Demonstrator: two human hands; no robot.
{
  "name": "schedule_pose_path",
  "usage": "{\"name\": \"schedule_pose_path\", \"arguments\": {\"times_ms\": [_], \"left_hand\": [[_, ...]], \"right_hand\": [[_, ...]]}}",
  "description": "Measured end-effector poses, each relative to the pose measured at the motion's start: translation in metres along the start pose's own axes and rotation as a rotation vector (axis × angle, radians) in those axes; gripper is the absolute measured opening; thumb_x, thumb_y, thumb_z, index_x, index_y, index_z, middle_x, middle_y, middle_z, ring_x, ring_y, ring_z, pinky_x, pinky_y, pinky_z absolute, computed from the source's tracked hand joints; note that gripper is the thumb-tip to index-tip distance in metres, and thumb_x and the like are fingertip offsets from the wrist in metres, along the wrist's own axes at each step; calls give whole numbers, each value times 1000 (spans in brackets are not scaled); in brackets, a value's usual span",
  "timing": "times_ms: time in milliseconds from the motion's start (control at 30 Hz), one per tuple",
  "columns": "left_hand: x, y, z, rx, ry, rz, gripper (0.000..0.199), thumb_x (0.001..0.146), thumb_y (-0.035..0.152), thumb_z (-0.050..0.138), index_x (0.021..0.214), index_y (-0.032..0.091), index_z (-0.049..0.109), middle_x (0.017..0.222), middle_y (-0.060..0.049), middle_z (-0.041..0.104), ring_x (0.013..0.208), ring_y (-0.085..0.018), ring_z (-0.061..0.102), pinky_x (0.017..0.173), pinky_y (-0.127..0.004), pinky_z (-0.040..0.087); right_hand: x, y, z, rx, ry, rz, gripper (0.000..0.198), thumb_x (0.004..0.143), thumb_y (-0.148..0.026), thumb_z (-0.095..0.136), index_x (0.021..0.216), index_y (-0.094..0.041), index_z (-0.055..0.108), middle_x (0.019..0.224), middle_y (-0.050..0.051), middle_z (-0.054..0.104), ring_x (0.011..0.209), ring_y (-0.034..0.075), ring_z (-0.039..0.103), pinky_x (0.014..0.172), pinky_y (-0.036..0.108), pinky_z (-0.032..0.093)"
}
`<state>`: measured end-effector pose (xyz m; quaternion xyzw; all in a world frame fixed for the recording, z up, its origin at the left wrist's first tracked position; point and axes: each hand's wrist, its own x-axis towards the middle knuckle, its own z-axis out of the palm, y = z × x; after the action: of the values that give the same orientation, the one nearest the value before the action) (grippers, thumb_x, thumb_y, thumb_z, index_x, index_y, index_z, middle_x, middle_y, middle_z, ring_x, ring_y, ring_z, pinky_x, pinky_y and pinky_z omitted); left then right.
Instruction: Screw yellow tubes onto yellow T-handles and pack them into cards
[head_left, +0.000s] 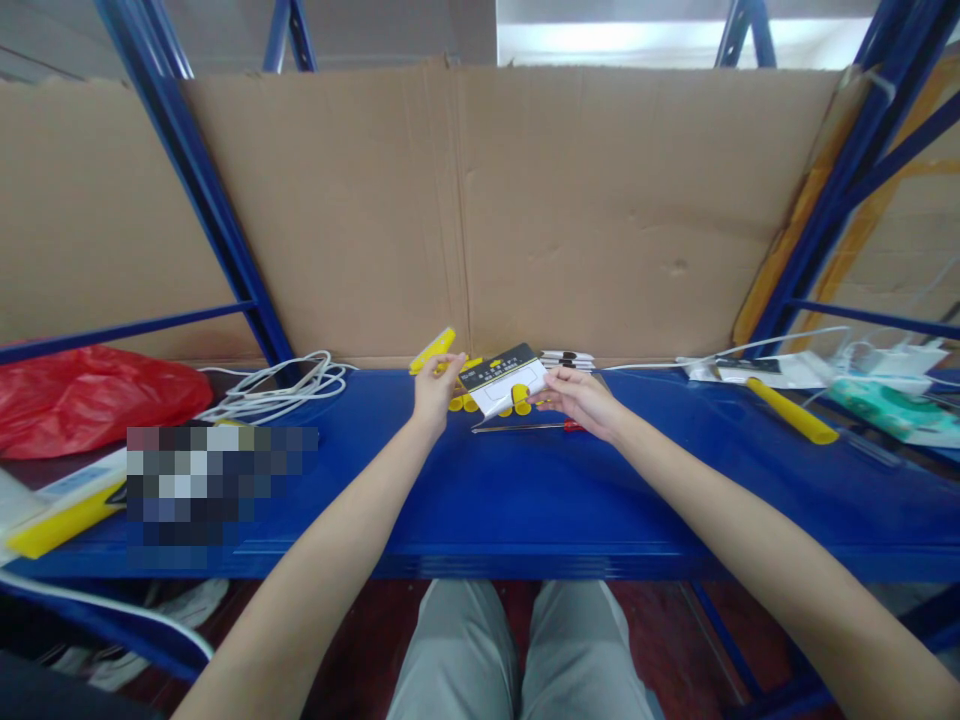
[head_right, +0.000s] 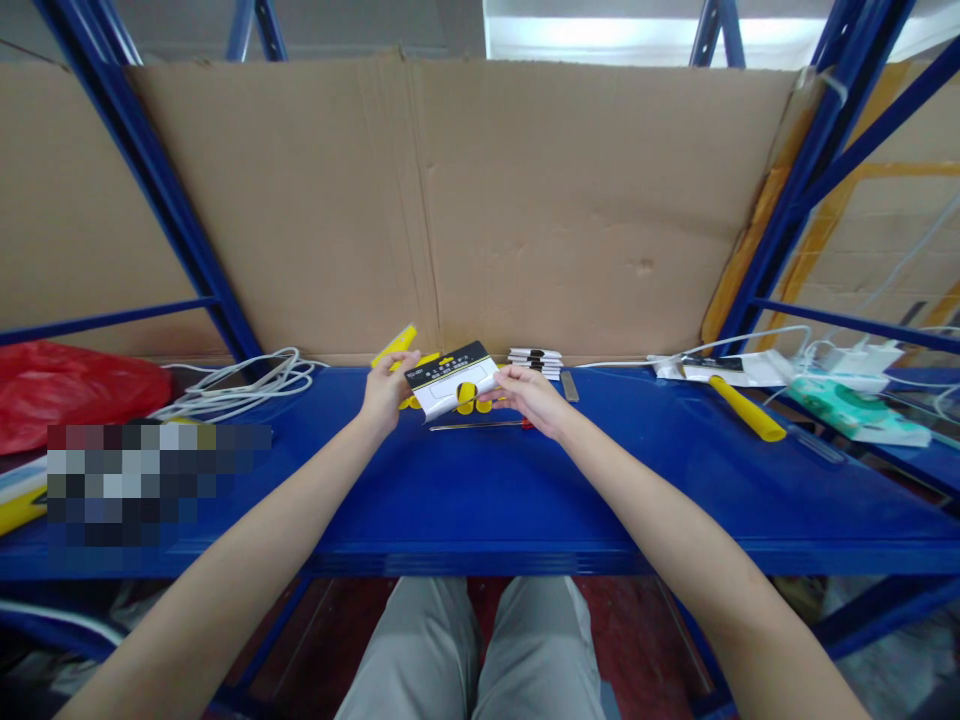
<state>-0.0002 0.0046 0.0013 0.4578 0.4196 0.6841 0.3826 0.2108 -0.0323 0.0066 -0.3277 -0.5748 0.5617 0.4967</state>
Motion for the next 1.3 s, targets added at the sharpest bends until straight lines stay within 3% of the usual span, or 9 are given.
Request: {"name": "schedule_pose_path", "arguments": {"times_ms": [167, 333, 433, 567, 667, 967, 1167, 1300], "left_hand": [[-2, 1, 1, 36, -15, -85, 23, 60, 12, 64, 74, 20, 47, 56, 7, 56, 44, -10, 55, 45, -20, 43], [-9, 4, 4, 53, -169, -194, 26, 62, 6, 60, 82, 18, 50, 62, 3, 60, 44, -12, 58, 48, -25, 48], [-12, 7, 4, 115, -273, -226, 43, 62, 6, 61, 103, 18, 52, 62, 1, 60, 44, -13, 59, 48, -26, 49], [-16, 8, 4, 194, -354, -202, 80, 60, 4, 58, 134, 18, 32, 59, 4, 59, 40, -13, 57, 47, -26, 49], [-18, 5, 3, 276, -441, -156, 88, 61, 3, 54, 142, 17, 23, 56, 6, 56, 37, -12, 54, 42, -22, 45], [-19, -4, 0, 474, -570, -25, 87, 59, 8, 59, 141, 17, 31, 54, 6, 57, 34, -10, 51, 38, -19, 40], [-22, 2, 2, 540, -604, -68, 87, 60, 9, 56, 143, 13, 27, 55, 4, 60, 36, -10, 51, 39, -20, 41], [-23, 8, 3, 501, -596, -124, 84, 64, 8, 52, 143, 12, 23, 58, 2, 62, 36, -10, 50, 40, -20, 41]], "right_hand": [[4, 0, -6, 31, 61, -12, 7, 79, -23, 60, 75, -18, 56, 73, 2, 69, 67, 12, 65, 67, 25, 49], [13, 2, -20, 70, 289, -41, 6, 80, -20, 58, 75, -17, 56, 67, 1, 66, 56, 10, 61, 57, 22, 47], [17, 0, -31, 108, 432, -61, 4, 81, -18, 53, 77, -17, 56, 68, 1, 65, 54, 10, 59, 53, 21, 47], [18, -6, -45, 178, 592, -42, 10, 83, -15, 48, 75, -17, 53, 63, 1, 62, 53, 9, 58, 50, 19, 46], [18, -10, -53, 230, 669, -37, 9, 82, -13, 47, 75, -18, 51, 60, -1, 59, 53, 9, 58, 51, 19, 47], [15, -15, -55, 290, 731, -44, 10, 83, -12, 46, 76, -18, 51, 58, -3, 57, 51, 8, 57, 50, 20, 48], [17, -15, -56, 306, 747, -58, 9, 81, -13, 51, 73, -18, 51, 58, -3, 58, 52, 8, 59, 48, 18, 48], [18, -17, -63, 248, 788, -163, 16, 77, -12, 58, 65, -18, 49, 59, -3, 60, 55, 8, 61, 45, 14, 45]]}}
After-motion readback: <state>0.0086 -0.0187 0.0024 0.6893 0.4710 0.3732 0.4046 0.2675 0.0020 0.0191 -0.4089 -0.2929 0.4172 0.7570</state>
